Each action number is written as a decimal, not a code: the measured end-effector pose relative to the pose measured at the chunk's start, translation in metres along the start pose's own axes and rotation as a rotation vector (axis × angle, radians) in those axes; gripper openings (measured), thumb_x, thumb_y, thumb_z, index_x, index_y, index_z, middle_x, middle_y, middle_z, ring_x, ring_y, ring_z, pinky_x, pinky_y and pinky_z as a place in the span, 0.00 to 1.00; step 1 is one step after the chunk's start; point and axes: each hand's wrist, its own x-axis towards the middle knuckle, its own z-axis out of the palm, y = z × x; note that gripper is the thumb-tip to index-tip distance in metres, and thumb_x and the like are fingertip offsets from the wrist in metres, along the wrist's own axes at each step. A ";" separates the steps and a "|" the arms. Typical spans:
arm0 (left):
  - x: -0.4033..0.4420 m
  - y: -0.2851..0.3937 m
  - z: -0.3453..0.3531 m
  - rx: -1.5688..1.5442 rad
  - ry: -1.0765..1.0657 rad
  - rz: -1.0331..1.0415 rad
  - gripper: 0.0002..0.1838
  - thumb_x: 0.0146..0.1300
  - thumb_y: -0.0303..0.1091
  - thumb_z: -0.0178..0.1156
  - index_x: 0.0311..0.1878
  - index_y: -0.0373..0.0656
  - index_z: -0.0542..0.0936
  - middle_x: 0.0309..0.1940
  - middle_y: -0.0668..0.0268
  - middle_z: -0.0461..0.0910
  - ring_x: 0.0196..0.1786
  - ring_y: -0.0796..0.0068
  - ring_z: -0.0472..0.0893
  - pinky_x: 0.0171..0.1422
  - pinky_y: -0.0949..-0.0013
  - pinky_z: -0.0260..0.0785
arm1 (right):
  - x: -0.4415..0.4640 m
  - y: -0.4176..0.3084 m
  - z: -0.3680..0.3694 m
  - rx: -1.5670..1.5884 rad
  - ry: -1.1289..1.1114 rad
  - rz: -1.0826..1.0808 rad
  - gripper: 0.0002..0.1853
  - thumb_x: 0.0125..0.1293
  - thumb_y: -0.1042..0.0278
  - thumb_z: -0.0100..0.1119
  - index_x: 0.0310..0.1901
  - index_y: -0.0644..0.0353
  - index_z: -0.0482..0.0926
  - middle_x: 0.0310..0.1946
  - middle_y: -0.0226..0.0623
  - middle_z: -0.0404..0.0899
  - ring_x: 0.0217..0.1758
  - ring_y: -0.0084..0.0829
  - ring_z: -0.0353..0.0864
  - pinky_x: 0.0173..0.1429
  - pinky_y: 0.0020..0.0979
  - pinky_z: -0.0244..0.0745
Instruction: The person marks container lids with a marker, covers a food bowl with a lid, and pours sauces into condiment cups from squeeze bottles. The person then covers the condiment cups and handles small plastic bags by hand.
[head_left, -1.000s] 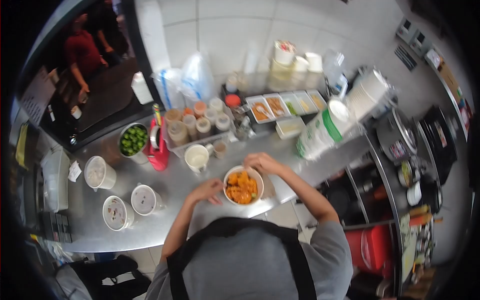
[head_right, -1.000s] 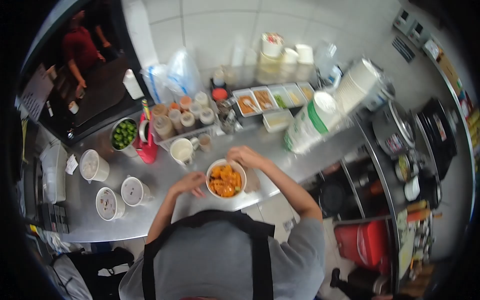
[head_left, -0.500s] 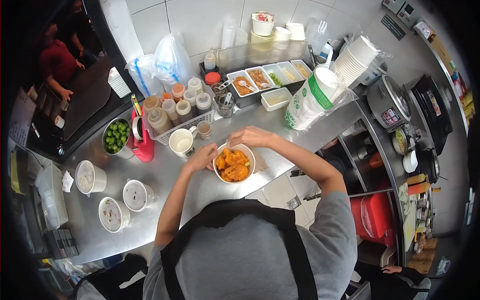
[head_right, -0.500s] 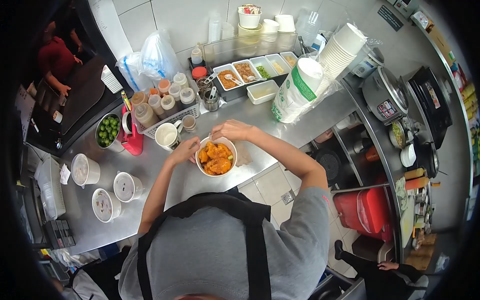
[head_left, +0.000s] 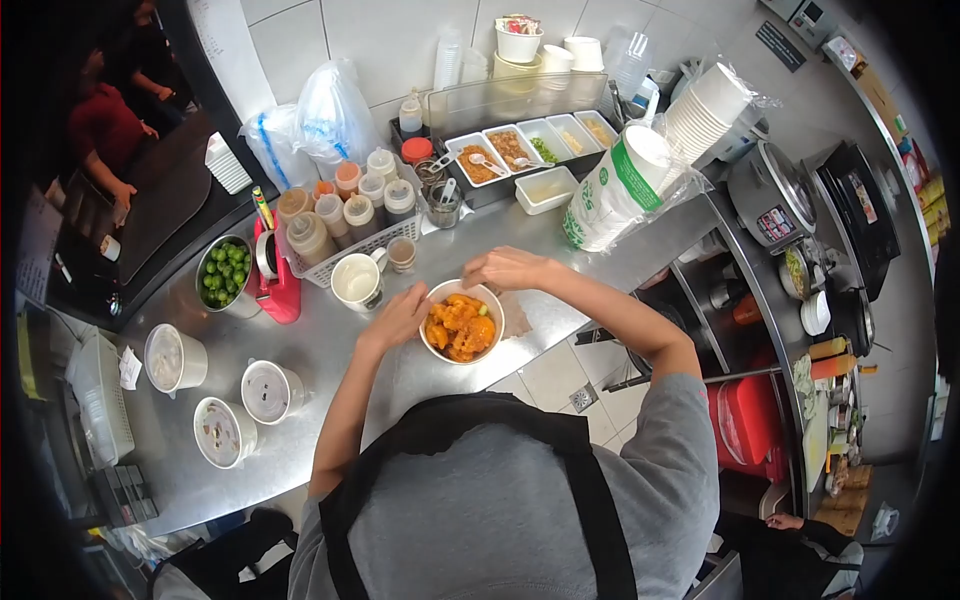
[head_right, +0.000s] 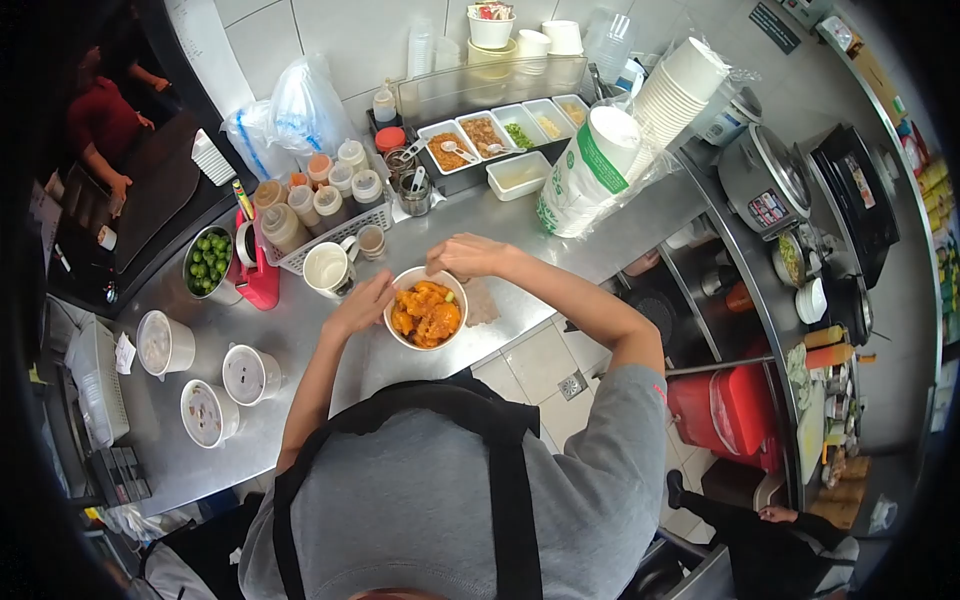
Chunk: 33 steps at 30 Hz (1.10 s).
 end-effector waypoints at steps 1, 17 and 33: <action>0.008 -0.014 0.006 0.053 0.040 0.100 0.12 0.69 0.38 0.43 0.38 0.37 0.64 0.34 0.49 0.75 0.33 0.52 0.78 0.29 0.60 0.71 | 0.004 0.001 0.001 -0.004 0.027 -0.036 0.13 0.50 0.75 0.54 0.39 0.52 0.80 0.37 0.29 0.78 0.40 0.36 0.80 0.40 0.36 0.76; -0.013 -0.003 0.015 -0.296 0.126 -0.198 0.10 0.70 0.36 0.44 0.38 0.39 0.66 0.24 0.61 0.73 0.23 0.73 0.77 0.19 0.71 0.72 | -0.018 -0.011 0.001 -0.092 -0.073 0.141 0.06 0.50 0.71 0.56 0.29 0.56 0.82 0.28 0.34 0.80 0.31 0.40 0.81 0.34 0.40 0.76; -0.040 0.004 0.018 -0.183 0.239 -0.335 0.11 0.68 0.37 0.49 0.38 0.37 0.68 0.29 0.55 0.76 0.29 0.61 0.81 0.25 0.62 0.72 | -0.081 -0.030 -0.020 0.668 0.266 0.497 0.12 0.53 0.83 0.52 0.37 0.62 0.82 0.36 0.41 0.82 0.39 0.37 0.81 0.45 0.31 0.74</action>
